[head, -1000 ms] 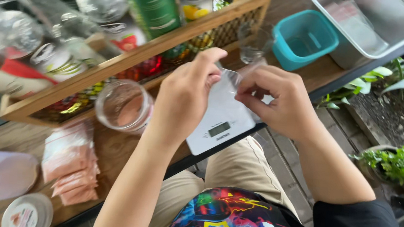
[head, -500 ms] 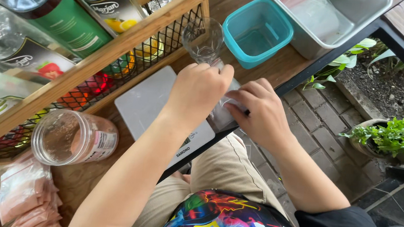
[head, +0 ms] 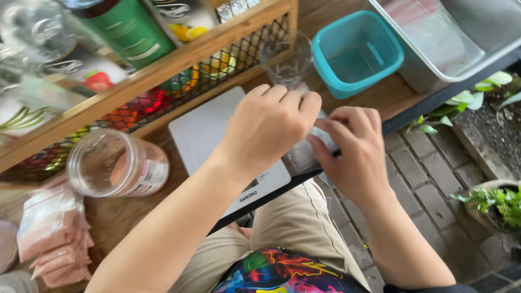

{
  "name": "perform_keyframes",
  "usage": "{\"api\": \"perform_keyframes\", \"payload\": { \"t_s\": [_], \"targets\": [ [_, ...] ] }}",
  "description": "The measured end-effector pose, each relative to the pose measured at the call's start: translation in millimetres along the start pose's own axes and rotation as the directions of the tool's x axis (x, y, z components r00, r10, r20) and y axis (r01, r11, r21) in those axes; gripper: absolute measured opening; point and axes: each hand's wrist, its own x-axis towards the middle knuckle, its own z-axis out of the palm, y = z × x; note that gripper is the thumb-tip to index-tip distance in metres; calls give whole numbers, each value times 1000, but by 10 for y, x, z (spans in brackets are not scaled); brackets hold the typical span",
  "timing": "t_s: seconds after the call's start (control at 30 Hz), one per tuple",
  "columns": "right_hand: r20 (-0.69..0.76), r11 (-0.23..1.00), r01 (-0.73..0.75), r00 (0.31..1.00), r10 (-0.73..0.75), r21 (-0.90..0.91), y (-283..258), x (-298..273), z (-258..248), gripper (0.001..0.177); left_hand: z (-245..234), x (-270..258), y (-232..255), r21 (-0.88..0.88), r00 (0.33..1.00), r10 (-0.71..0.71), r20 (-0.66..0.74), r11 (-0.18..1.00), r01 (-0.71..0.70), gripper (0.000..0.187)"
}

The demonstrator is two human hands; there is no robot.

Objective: The person scoops pink Himalayan salt from a large container using a small spoon and pours it into small plastic bags. They place the bags on a digital scale to measure the weight, then seal the bags and set them aside.

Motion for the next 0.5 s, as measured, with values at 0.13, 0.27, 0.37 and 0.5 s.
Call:
{"api": "perform_keyframes", "payload": {
  "t_s": [0.13,0.27,0.37,0.5],
  "targets": [
    [-58,997,-5,998,9,73,-320,60,-128,14,-790,-196,-102,-58,994,-94,-61,994,90,6],
    [-78,971,109,992,-94,211,-622,3,-50,8,-1431,-844,-81,-234,960,-256,-118,946,223,10],
    [-26,910,200,978,-205,362,-1075,-21,-9,8,-1788,-1373,0,-318,929,-346,-129,902,291,14],
    [95,613,314,836,-540,725,-1465,-144,194,9,-1991,-1949,233,-419,889,-437,-139,839,347,15]
  ]
}}
